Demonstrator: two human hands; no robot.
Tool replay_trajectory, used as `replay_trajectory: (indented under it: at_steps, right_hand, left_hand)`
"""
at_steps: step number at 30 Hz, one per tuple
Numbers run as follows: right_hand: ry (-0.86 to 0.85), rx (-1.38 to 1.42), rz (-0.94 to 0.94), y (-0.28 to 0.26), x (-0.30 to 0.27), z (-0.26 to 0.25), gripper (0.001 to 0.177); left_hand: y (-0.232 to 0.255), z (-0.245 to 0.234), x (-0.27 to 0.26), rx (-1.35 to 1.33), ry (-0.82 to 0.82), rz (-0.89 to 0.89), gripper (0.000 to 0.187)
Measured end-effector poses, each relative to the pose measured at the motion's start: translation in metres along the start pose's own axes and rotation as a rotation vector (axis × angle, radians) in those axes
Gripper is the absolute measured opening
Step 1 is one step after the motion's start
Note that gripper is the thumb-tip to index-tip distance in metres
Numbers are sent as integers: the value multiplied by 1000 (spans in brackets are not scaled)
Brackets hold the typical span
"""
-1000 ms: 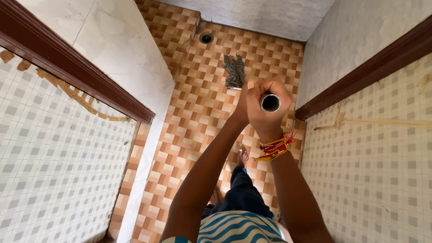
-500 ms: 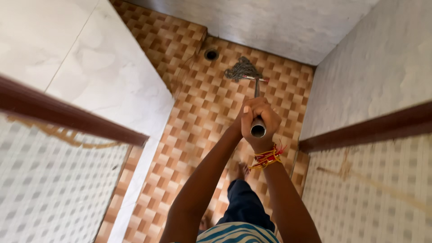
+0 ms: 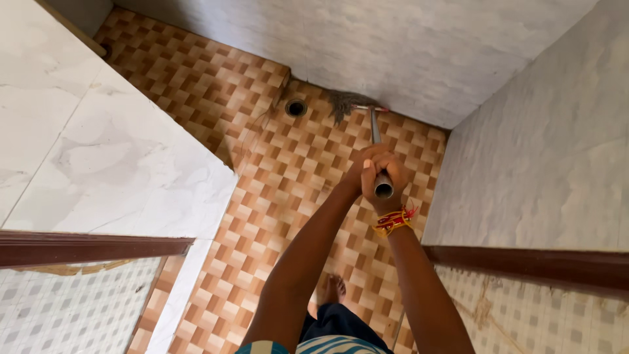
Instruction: The person scrubs the tiled floor of a room with a long-handled brush tool, reaching into corners and around objects, and uses the tool handle to pull a door closed.
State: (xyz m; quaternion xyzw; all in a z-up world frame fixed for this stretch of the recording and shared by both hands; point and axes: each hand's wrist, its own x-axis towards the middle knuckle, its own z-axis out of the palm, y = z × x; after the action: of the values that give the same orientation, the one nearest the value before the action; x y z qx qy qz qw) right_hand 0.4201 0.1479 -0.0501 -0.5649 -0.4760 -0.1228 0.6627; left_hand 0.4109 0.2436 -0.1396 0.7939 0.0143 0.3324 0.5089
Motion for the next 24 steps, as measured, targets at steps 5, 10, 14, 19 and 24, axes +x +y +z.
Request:
replay_trajectory:
  at_steps: [5,10,14,19,24]
  right_hand:
    - [-19,-5,11,-6,9,15,29]
    - [16,-97,-32,-5,24,17,24]
    - [124,-172,33,6,53,28,12]
    - [190,74,87,24,102,63,21]
    - [180,111,47,40,153,114,21]
  left_hand:
    - [-2,-13,-4,79,-5,5,19]
    - [-11,-14,14,137,-9,123,22]
    - [-32,-22,63,-44,-20,-76,28]
    - [-61,-53,125,41,-108,120,28]
    - [-81,-96,172,-20,-86,215,25]
